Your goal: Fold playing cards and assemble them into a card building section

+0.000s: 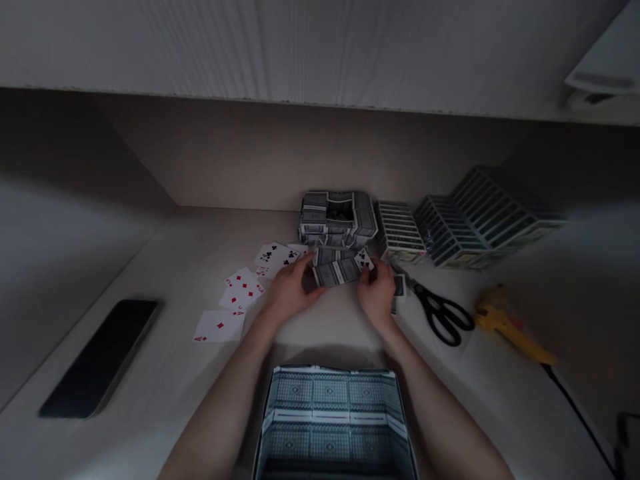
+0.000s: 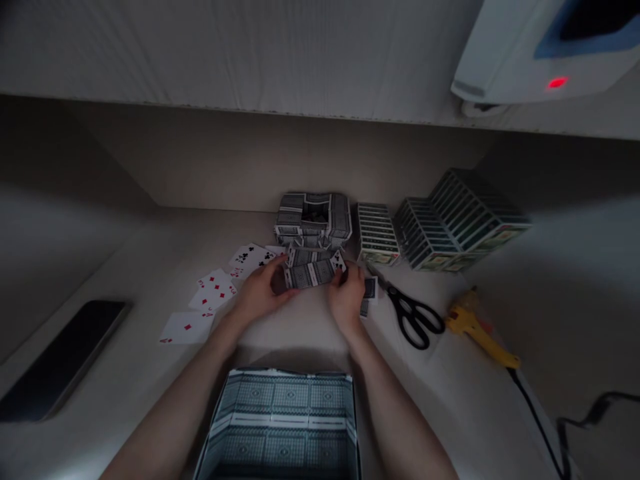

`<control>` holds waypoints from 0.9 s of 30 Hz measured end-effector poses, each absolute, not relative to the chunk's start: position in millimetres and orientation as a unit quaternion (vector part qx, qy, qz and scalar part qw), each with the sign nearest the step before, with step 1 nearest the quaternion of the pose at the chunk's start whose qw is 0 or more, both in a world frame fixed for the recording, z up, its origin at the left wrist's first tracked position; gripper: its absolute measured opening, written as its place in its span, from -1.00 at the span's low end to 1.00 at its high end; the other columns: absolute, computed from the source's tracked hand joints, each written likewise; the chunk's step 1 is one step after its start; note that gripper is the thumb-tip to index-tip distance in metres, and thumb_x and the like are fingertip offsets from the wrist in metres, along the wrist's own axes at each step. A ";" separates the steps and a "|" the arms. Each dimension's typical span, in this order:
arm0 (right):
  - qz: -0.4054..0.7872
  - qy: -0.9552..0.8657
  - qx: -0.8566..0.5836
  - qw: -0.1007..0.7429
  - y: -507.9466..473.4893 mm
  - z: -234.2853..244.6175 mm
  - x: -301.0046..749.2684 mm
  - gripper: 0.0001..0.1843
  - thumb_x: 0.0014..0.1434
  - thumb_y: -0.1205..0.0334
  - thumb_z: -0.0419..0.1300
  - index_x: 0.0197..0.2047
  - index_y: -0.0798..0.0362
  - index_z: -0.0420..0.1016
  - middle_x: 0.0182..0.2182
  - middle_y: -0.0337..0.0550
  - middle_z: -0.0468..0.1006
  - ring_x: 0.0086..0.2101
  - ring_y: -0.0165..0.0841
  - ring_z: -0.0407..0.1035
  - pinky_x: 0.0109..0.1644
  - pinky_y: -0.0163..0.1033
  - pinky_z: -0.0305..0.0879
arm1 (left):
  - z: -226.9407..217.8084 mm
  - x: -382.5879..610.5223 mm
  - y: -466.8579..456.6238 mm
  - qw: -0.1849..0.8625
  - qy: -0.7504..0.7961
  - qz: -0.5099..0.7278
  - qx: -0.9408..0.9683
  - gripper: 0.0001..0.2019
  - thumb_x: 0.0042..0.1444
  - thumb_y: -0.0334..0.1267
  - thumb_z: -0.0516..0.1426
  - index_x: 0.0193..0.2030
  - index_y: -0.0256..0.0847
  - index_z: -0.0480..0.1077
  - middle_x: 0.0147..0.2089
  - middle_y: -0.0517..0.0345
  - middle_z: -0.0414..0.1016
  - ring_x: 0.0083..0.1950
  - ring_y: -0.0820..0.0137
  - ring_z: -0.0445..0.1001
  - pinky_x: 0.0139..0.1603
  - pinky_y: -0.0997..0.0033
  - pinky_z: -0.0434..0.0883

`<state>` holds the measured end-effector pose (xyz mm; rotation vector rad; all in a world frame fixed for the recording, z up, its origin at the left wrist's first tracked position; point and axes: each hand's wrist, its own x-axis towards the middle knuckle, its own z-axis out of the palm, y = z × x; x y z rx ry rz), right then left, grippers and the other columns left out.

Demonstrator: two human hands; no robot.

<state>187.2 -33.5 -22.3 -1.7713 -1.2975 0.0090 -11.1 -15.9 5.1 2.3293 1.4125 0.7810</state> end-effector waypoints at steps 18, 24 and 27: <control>0.005 -0.530 -0.726 0.437 -34.1 -18.4 184.1 -0.67 -0.03 0.37 0.00 -0.16 0.19 0.39 -0.38 -0.04 0.36 -0.37 -0.28 0.24 -0.25 -0.19 0.21 | 6.0 -1.5 -24.4 0.041 0.356 0.261 0.897 -0.76 0.04 -0.35 0.02 -0.13 -0.17 0.36 -0.23 0.10 0.41 -0.18 0.37 0.39 -0.17 0.36 0.37; 0.001 -0.525 -0.729 0.440 -34.2 -18.5 184.0 -0.68 -0.02 0.36 -0.01 -0.17 0.19 0.39 -0.39 -0.05 0.35 -0.39 -0.28 0.24 -0.24 -0.18 0.20 | -1.8 -3.3 -20.0 0.019 0.375 0.319 0.870 -0.77 0.05 -0.35 0.01 -0.15 -0.18 0.38 -0.24 0.10 0.42 -0.21 0.40 0.41 -0.22 0.40 0.40; 0.008 -0.525 -0.729 0.439 -34.3 -18.6 184.0 -0.69 -0.02 0.36 -0.01 -0.19 0.19 0.40 -0.40 -0.05 0.34 -0.39 -0.28 0.24 -0.25 -0.17 0.20 | -3.5 -4.0 -19.9 0.013 0.369 0.337 0.866 -0.79 0.05 -0.35 0.02 -0.18 -0.18 0.39 -0.26 0.09 0.42 -0.21 0.40 0.41 -0.21 0.40 0.40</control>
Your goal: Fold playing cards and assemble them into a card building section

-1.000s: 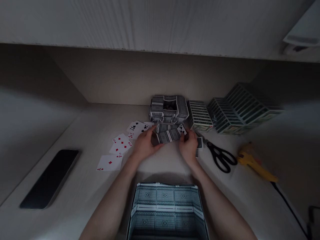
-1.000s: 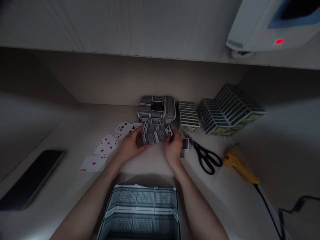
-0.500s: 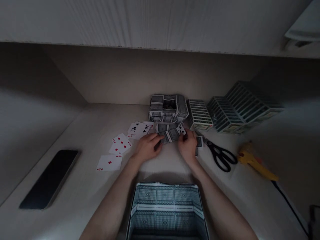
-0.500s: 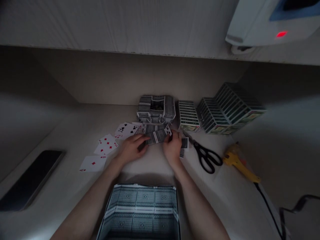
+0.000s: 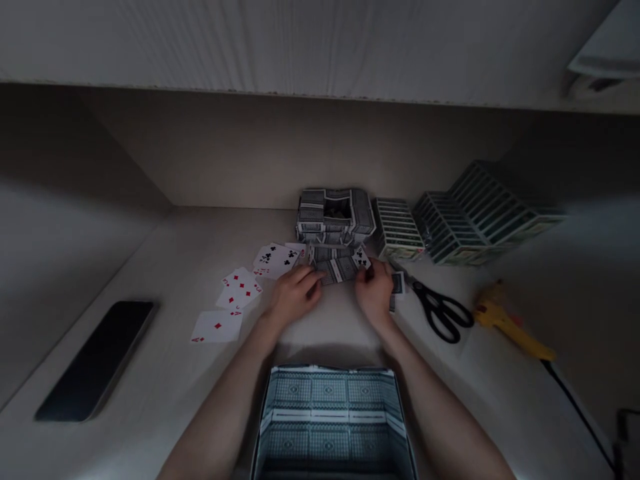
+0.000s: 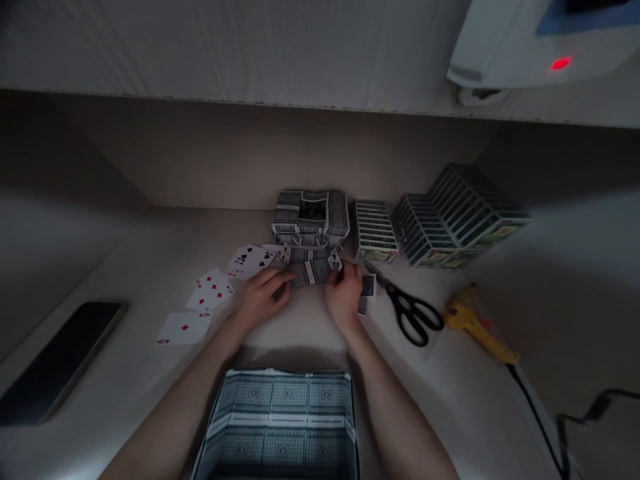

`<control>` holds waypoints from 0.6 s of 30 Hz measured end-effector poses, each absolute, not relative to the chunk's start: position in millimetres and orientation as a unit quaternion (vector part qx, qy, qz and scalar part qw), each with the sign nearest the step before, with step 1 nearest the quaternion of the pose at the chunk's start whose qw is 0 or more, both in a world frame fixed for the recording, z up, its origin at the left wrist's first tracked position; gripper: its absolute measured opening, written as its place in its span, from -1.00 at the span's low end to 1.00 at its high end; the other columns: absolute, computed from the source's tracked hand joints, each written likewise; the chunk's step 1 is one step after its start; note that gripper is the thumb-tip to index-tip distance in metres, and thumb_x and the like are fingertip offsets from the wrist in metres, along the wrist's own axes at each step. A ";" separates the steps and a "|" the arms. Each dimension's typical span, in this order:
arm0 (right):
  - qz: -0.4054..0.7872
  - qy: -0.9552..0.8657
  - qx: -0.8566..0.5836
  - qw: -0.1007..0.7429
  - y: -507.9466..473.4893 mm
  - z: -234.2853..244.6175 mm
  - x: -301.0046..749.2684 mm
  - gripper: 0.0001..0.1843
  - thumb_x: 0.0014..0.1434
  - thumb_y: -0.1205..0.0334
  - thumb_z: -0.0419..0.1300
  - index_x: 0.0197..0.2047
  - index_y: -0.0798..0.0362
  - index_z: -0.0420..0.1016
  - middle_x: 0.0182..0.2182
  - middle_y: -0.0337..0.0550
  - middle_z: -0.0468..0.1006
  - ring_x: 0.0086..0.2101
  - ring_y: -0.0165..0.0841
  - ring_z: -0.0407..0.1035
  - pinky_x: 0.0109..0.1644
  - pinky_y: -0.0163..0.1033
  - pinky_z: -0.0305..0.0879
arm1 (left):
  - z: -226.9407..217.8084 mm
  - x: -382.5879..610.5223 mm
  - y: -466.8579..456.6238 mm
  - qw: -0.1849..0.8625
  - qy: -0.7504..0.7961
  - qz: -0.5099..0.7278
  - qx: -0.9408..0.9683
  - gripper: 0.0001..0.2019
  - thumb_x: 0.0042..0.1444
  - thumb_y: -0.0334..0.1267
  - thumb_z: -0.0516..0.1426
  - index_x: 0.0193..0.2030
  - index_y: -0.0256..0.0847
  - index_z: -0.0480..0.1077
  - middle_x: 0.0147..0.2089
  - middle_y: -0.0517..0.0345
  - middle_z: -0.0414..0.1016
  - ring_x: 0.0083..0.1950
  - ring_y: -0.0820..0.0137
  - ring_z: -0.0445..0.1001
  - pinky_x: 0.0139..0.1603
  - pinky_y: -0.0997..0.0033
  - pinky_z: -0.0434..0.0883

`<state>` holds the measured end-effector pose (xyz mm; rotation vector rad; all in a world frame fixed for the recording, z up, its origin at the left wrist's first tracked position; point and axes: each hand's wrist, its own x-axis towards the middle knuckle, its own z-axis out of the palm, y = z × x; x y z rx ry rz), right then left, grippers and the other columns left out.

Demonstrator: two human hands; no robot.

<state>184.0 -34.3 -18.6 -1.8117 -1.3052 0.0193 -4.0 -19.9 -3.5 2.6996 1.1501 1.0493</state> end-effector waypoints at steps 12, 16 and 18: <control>0.014 -0.519 -0.723 0.456 -34.4 -18.6 184.0 -0.67 -0.06 0.37 0.01 -0.18 0.16 0.39 -0.37 -0.05 0.33 -0.38 -0.28 0.23 -0.22 -0.15 0.21 | -2.0 -4.3 -21.5 0.063 0.401 0.326 0.854 -0.75 0.09 -0.32 -0.01 -0.10 -0.13 0.36 -0.15 0.09 0.40 -0.08 0.39 0.38 -0.07 0.38 0.37; 0.028 -0.521 -0.717 0.462 -34.3 -19.0 183.6 -0.66 -0.07 0.38 0.01 -0.17 0.18 0.38 -0.37 -0.05 0.32 -0.38 -0.29 0.24 -0.25 -0.17 0.23 | 0.6 -2.6 -19.6 0.068 0.452 0.328 0.827 -0.67 0.11 -0.30 -0.01 0.04 -0.13 0.25 -0.06 0.06 0.34 0.00 0.36 0.33 0.00 0.35 0.33; 0.029 -0.522 -0.712 0.469 -34.4 -19.2 183.5 -0.65 -0.07 0.38 0.02 -0.16 0.17 0.37 -0.35 -0.04 0.32 -0.36 -0.28 0.25 -0.23 -0.16 0.24 | 2.8 -1.9 -18.9 0.071 0.479 0.326 0.812 -0.63 0.10 -0.29 0.01 0.08 -0.13 0.20 -0.02 0.05 0.30 0.01 0.34 0.32 0.01 0.33 0.33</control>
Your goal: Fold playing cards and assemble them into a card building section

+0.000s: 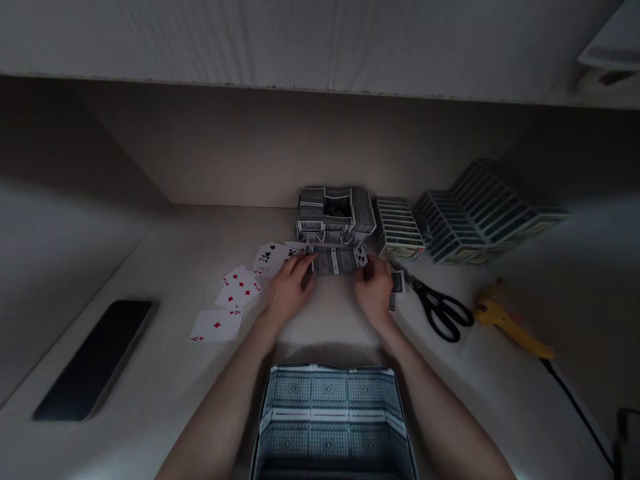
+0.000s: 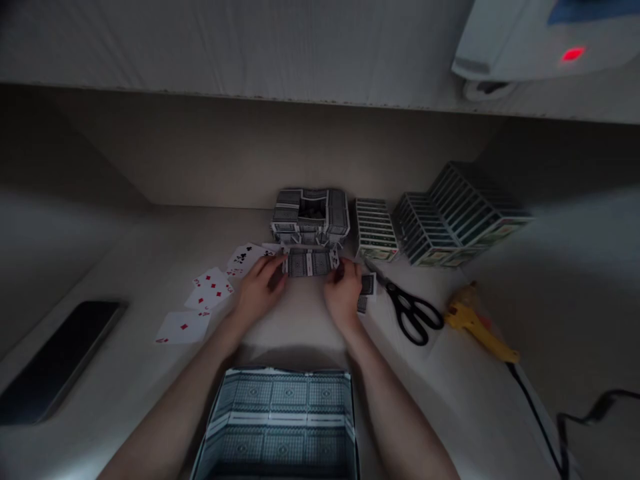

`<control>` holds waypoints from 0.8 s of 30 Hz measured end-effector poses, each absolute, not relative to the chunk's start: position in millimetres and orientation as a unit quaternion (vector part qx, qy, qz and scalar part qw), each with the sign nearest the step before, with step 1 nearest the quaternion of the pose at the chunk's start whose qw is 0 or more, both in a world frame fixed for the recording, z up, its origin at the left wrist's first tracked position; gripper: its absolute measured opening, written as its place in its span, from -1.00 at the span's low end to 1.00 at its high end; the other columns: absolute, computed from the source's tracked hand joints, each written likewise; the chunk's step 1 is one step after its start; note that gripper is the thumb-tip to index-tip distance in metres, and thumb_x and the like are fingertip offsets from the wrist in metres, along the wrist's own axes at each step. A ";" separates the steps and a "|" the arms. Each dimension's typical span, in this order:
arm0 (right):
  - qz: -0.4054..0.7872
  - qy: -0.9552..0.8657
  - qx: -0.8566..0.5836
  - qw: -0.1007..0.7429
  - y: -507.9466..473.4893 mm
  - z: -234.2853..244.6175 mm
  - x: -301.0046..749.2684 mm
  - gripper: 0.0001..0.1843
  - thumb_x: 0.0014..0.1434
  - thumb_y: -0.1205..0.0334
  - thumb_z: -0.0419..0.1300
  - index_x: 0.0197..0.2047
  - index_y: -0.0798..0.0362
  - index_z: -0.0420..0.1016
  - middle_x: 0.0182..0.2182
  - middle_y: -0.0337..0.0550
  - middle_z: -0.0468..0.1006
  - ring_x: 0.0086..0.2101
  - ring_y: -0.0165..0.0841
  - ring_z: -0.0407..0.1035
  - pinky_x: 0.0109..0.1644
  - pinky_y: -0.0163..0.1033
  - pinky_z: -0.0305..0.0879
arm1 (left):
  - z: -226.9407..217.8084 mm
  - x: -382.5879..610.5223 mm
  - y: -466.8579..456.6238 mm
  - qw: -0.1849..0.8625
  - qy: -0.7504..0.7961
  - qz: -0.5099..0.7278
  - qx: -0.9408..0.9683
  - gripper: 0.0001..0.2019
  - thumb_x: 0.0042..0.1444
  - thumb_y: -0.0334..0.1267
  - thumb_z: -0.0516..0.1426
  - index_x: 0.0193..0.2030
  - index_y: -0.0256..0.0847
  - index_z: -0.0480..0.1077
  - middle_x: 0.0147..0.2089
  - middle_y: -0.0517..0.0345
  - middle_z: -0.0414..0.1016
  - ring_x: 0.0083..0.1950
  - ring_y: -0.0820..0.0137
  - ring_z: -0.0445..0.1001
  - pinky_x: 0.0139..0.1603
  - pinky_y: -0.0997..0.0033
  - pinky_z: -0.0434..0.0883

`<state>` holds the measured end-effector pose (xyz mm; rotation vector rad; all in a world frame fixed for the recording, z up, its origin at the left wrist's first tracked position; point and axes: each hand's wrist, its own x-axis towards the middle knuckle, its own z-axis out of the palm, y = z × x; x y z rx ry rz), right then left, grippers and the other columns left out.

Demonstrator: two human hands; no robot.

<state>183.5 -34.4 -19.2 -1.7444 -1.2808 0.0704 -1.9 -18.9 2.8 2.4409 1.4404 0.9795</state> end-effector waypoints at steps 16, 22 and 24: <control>0.114 -0.478 -0.682 0.541 -30.3 -26.6 185.2 -0.68 -0.06 0.29 0.11 -0.17 0.12 0.27 -0.33 -0.06 0.42 -0.41 -0.34 0.35 -0.33 -0.22 0.30 | -3.3 -9.0 -9.9 0.075 0.578 0.343 0.737 -0.86 0.04 -0.20 0.05 -0.29 -0.21 0.30 -0.34 0.09 0.35 -0.29 0.33 0.35 -0.29 0.31 0.33; 0.107 -0.469 -0.700 0.528 -34.7 -16.2 180.9 -0.86 -0.06 0.23 0.12 -0.40 0.08 0.26 -0.55 -0.25 0.36 -0.53 -0.39 0.29 -0.44 -0.30 0.20 | 0.5 -6.5 -12.7 0.096 0.452 0.284 0.840 -0.88 0.07 -0.27 0.03 -0.34 -0.18 0.38 -0.30 0.11 0.41 -0.15 0.32 0.33 -0.12 0.29 0.32; 0.112 -0.476 -0.698 0.522 -35.8 -13.2 179.4 -0.88 -0.05 0.22 0.11 -0.43 0.08 0.28 -0.57 -0.24 0.38 -0.53 -0.39 0.30 -0.43 -0.30 0.19 | 0.1 -6.2 -12.7 0.100 0.454 0.286 0.838 -0.81 0.07 -0.28 0.02 -0.18 -0.17 0.39 -0.20 0.10 0.42 -0.10 0.32 0.32 -0.07 0.27 0.31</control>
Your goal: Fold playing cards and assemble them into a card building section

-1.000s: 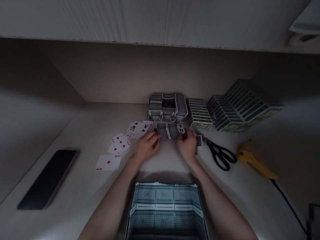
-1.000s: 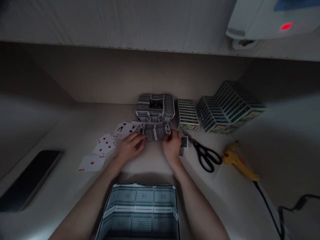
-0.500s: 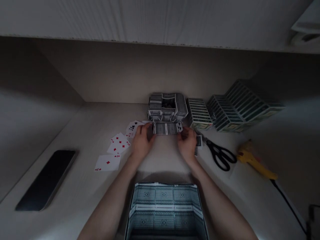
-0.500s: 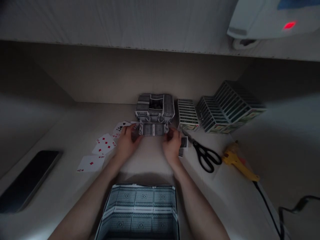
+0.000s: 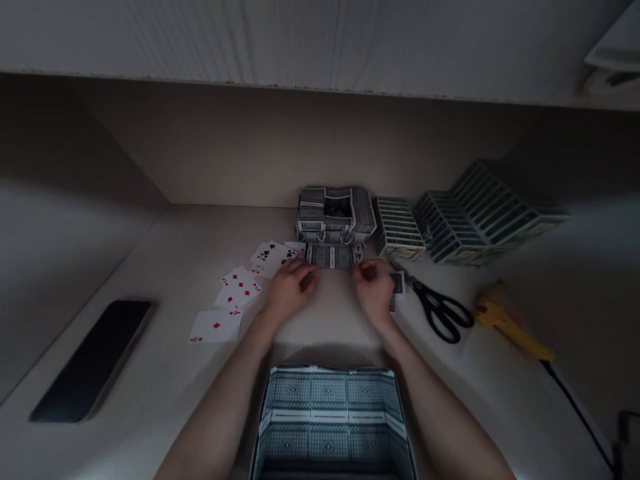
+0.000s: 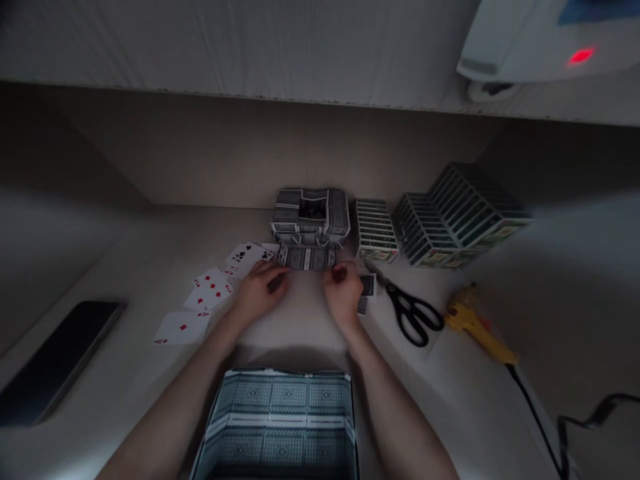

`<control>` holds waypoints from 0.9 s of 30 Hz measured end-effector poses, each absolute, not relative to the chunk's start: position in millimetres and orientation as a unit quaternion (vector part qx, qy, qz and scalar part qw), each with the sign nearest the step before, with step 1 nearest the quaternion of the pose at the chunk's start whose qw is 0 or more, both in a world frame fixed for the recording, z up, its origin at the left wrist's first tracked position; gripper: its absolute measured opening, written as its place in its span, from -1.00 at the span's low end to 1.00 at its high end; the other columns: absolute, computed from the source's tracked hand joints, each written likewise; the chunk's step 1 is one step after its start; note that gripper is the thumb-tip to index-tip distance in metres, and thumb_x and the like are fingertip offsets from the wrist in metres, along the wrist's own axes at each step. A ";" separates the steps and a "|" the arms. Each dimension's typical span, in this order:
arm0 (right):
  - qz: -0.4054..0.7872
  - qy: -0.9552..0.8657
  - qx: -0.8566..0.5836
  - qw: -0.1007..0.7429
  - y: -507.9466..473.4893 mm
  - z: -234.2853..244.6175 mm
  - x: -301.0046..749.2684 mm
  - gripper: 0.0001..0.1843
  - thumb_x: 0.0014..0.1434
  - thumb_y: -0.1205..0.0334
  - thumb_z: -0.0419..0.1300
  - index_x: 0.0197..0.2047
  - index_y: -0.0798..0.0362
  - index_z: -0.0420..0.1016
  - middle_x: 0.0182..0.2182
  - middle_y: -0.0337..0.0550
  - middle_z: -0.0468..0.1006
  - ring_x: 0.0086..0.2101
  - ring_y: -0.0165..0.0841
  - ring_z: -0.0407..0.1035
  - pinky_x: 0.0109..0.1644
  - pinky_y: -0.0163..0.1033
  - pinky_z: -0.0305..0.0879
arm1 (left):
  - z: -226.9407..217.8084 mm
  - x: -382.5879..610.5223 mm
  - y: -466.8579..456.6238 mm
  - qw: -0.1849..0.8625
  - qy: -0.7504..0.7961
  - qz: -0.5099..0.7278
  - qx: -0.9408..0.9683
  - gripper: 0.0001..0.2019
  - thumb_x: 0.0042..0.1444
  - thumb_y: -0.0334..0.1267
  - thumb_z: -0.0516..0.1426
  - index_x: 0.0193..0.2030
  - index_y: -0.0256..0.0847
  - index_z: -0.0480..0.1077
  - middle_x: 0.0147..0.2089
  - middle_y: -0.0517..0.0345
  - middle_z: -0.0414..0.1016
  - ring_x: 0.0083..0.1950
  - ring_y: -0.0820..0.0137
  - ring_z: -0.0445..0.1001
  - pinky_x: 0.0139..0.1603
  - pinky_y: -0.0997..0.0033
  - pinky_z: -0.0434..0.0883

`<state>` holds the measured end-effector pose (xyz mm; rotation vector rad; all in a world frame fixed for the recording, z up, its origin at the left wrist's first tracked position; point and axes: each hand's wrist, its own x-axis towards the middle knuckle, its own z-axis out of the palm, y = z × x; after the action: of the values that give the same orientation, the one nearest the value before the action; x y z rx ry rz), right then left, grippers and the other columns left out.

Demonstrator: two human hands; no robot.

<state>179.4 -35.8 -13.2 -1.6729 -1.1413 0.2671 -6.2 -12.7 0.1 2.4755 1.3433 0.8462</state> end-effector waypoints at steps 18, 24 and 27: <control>0.167 -0.448 -0.680 0.556 -31.6 -19.5 181.8 -0.84 -0.03 0.18 0.10 -0.41 0.10 0.33 -0.58 -0.24 0.39 -0.55 -0.40 0.29 -0.45 -0.30 0.20 | 0.9 -6.6 -16.0 0.285 0.435 0.295 0.801 -0.81 0.03 -0.36 0.03 -0.26 -0.18 0.45 -0.29 0.14 0.49 -0.32 0.43 0.43 -0.29 0.39 0.40; 0.196 -0.411 -0.675 0.580 -30.0 -19.3 183.0 -0.82 -0.05 0.15 0.12 -0.44 0.11 0.32 -0.66 -0.31 0.33 -0.62 -0.43 0.23 -0.53 -0.34 0.14 | 43.9 -8.6 -29.5 0.622 0.255 0.129 0.729 -0.72 0.04 -0.20 0.09 -0.08 -0.10 0.38 -0.19 0.14 0.51 -0.18 0.39 0.46 -0.18 0.34 0.41; 0.207 -0.413 -0.673 0.578 -31.2 -18.1 182.2 -0.83 -0.06 0.16 0.14 -0.51 0.10 0.31 -0.71 -0.34 0.29 -0.66 -0.45 0.19 -0.56 -0.35 0.10 | 66.6 -11.0 -48.4 0.642 0.169 0.018 0.747 -0.49 -0.11 -0.18 0.20 0.05 -0.01 0.28 -0.07 0.14 0.46 -0.08 0.34 0.42 -0.12 0.34 0.40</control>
<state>182.2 -31.2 -18.1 -1.5743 -0.9650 0.4835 -11.0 -48.4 66.6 1.7032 0.3845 0.0417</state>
